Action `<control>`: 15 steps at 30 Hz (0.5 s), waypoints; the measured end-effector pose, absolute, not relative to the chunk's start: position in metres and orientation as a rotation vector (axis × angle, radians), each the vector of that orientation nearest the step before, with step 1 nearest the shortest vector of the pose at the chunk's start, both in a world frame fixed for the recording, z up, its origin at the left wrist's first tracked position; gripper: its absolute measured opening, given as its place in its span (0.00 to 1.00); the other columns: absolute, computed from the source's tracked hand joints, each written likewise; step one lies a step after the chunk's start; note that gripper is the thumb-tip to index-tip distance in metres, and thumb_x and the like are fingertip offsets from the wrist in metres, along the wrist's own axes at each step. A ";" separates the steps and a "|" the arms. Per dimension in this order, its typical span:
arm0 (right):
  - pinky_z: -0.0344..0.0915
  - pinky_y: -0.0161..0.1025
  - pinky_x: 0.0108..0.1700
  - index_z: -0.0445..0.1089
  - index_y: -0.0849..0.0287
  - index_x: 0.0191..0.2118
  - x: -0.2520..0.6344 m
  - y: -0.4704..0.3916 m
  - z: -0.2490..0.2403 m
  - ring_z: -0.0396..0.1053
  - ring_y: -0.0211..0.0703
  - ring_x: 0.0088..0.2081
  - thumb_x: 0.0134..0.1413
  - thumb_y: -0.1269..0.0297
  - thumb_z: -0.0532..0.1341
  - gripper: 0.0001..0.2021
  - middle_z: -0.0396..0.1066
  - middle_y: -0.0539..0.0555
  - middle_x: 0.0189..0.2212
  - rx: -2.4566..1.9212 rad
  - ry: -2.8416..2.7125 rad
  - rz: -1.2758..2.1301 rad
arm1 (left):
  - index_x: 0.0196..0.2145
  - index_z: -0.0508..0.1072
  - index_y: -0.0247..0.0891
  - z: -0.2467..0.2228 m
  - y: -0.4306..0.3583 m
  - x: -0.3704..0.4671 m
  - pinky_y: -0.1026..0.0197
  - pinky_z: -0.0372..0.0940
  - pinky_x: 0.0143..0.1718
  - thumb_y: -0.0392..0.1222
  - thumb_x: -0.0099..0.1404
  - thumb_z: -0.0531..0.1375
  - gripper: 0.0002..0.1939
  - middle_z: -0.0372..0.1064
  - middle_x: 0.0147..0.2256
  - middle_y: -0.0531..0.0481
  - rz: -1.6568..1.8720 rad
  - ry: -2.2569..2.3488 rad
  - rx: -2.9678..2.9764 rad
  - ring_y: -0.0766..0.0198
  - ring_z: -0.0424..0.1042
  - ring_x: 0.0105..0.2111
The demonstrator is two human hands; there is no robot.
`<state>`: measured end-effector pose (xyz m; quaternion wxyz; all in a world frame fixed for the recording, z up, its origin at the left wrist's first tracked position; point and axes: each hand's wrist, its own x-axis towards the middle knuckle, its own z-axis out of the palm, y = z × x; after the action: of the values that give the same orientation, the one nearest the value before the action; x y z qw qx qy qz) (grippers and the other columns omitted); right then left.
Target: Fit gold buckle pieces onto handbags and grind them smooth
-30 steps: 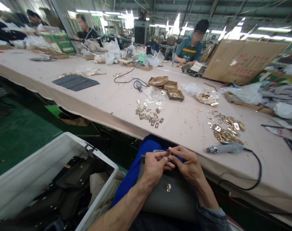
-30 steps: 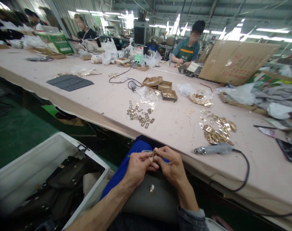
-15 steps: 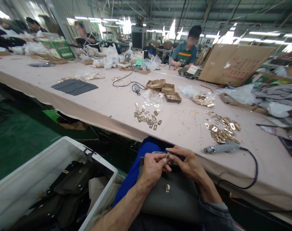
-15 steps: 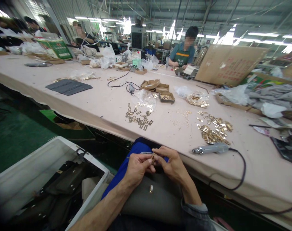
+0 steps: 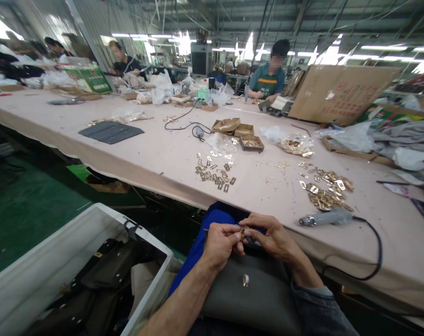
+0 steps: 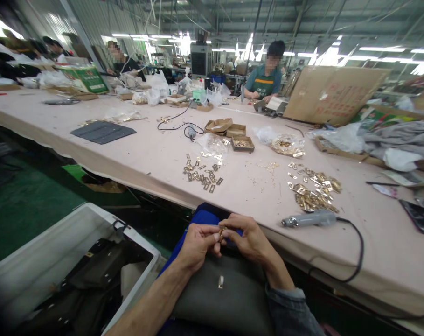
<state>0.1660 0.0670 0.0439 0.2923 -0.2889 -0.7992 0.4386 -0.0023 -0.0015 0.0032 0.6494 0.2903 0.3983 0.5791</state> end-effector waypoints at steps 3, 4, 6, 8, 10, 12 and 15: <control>0.69 0.39 0.40 0.81 0.57 0.45 0.168 0.064 0.041 0.73 0.45 0.35 0.64 0.56 0.63 0.13 0.76 0.55 0.33 -0.780 -2.106 1.157 | 0.33 0.83 0.25 0.002 -0.001 0.001 0.66 0.69 0.19 0.49 0.51 0.75 0.21 0.75 0.23 0.42 1.307 0.932 0.678 0.68 0.69 0.16; 0.69 0.39 0.40 0.81 0.57 0.44 0.170 0.063 0.040 0.73 0.45 0.35 0.65 0.56 0.63 0.12 0.76 0.55 0.33 -0.780 -2.095 1.176 | 0.33 0.83 0.25 0.001 -0.001 0.003 0.66 0.69 0.19 0.50 0.52 0.75 0.22 0.75 0.24 0.41 1.298 0.942 0.688 0.67 0.70 0.16; 0.68 0.38 0.40 0.81 0.57 0.44 0.172 0.064 0.040 0.73 0.44 0.35 0.64 0.56 0.63 0.12 0.75 0.54 0.33 -0.777 -2.073 1.214 | 0.33 0.83 0.25 0.001 -0.001 0.006 0.66 0.71 0.21 0.52 0.53 0.74 0.23 0.76 0.25 0.39 1.284 0.962 0.703 0.65 0.72 0.17; 0.68 0.38 0.40 0.81 0.56 0.43 0.173 0.064 0.040 0.73 0.44 0.36 0.64 0.56 0.64 0.11 0.75 0.54 0.33 -0.783 -2.064 1.234 | 0.33 0.83 0.25 0.002 -0.002 0.008 0.65 0.71 0.21 0.54 0.53 0.74 0.24 0.77 0.27 0.38 1.278 0.984 0.713 0.65 0.72 0.17; 0.67 0.38 0.40 0.80 0.56 0.43 0.172 0.063 0.039 0.73 0.44 0.36 0.64 0.56 0.64 0.11 0.75 0.54 0.34 -0.794 -2.063 1.247 | 0.32 0.83 0.25 0.003 -0.003 0.010 0.66 0.70 0.20 0.55 0.53 0.74 0.25 0.77 0.26 0.38 1.291 1.011 0.716 0.65 0.72 0.17; 0.68 0.38 0.40 0.80 0.57 0.44 0.172 0.062 0.038 0.73 0.44 0.36 0.64 0.56 0.64 0.12 0.75 0.54 0.34 -0.824 -2.064 1.260 | 0.32 0.82 0.26 0.003 -0.003 0.012 0.67 0.69 0.19 0.55 0.52 0.74 0.25 0.76 0.24 0.40 1.307 1.037 0.722 0.66 0.70 0.15; 0.68 0.39 0.37 0.78 0.57 0.50 0.181 0.064 0.039 0.73 0.45 0.34 0.63 0.52 0.63 0.17 0.76 0.54 0.33 -1.038 -2.008 1.134 | 0.32 0.82 0.27 0.003 -0.003 0.013 0.68 0.67 0.18 0.55 0.53 0.74 0.23 0.76 0.23 0.40 1.327 1.064 0.722 0.67 0.70 0.15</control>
<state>0.1813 0.0636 0.0395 0.3015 -0.3913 -0.7571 0.4277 0.0129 -0.0030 0.0030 0.6027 0.3117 0.4595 0.5731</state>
